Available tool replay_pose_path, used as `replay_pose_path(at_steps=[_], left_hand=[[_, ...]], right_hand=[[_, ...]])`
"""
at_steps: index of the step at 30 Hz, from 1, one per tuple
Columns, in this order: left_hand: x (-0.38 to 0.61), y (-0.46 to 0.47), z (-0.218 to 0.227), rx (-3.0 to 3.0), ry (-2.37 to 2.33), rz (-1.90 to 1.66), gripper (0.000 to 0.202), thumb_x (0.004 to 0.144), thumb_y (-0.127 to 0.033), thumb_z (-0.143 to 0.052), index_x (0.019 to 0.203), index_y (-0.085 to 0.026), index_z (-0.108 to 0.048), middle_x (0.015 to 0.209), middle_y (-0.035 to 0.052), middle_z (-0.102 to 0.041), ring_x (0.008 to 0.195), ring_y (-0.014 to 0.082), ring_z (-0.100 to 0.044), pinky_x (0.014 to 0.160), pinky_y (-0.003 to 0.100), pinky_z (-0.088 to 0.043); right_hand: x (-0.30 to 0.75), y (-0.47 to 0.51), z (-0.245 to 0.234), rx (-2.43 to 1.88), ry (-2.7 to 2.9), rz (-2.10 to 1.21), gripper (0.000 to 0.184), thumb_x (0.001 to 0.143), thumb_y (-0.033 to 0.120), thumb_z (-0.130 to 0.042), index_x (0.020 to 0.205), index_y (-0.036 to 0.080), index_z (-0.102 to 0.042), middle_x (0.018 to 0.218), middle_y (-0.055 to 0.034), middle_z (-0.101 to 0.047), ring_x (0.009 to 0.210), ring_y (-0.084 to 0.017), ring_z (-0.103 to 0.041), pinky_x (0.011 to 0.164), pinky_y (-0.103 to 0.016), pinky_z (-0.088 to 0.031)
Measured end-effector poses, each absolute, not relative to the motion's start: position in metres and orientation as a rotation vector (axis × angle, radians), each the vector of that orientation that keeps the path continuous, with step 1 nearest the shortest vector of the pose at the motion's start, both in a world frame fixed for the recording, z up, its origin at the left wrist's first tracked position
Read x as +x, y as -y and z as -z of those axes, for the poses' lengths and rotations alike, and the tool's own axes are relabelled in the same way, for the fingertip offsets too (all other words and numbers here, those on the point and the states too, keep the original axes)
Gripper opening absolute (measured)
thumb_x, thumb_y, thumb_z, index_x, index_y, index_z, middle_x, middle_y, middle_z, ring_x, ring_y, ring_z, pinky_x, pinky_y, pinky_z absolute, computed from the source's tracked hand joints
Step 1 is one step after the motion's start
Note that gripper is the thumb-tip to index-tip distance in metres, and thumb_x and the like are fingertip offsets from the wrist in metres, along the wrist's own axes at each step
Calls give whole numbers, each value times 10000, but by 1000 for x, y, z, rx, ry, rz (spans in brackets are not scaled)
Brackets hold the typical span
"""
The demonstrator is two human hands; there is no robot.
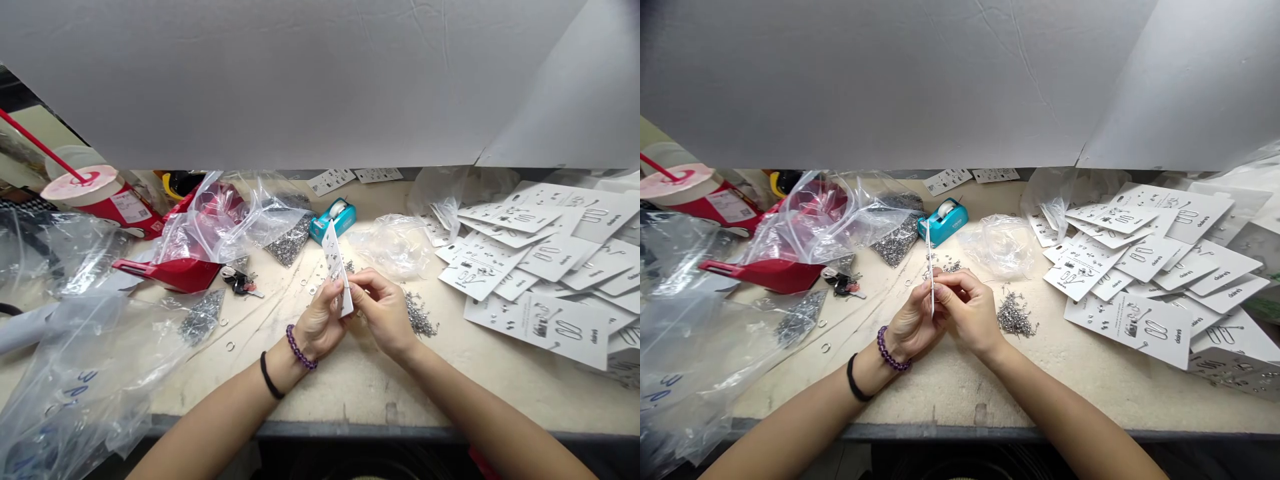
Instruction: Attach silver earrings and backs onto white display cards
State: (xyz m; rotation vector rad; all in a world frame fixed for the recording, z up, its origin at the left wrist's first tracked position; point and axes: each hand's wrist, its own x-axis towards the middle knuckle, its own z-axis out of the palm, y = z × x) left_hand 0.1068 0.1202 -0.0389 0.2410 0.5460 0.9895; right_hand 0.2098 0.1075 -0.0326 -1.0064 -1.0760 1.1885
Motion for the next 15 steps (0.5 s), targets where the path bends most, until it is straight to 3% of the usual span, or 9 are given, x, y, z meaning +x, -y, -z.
replay_pose_path(at_steps=[4, 9, 15], left_hand=[[101, -125, 37, 240, -520, -933, 264, 592, -149, -729, 814, -122, -589, 681, -12, -589, 562, 55, -539, 494, 126, -449], [90, -132, 32, 80, -310, -866, 269, 592, -65, -694, 799, -115, -529, 713, -23, -506, 502, 1, -429, 441, 78, -380], [84, -132, 28, 31, -217, -884, 278, 622, -56, -656, 823, -134, -482, 745, -21, -483, 536, 16, -442, 470, 90, -401]], right_hand=[[230, -115, 30, -1128, 1311, -1143, 77, 738, 249, -627, 782, 207, -674, 759, -2, -598, 717, -121, -553, 627, -234, -450], [249, -125, 34, -1401, 1231, -1412, 179, 750, 280, -570, 892, 182, -617, 735, 5, -569, 503, -78, -499, 435, -206, -413], [252, -128, 35, -1506, 1249, -1451, 183, 780, 265, -499, 917, 178, -584, 601, 49, -479, 390, -54, -464, 365, -175, -363]])
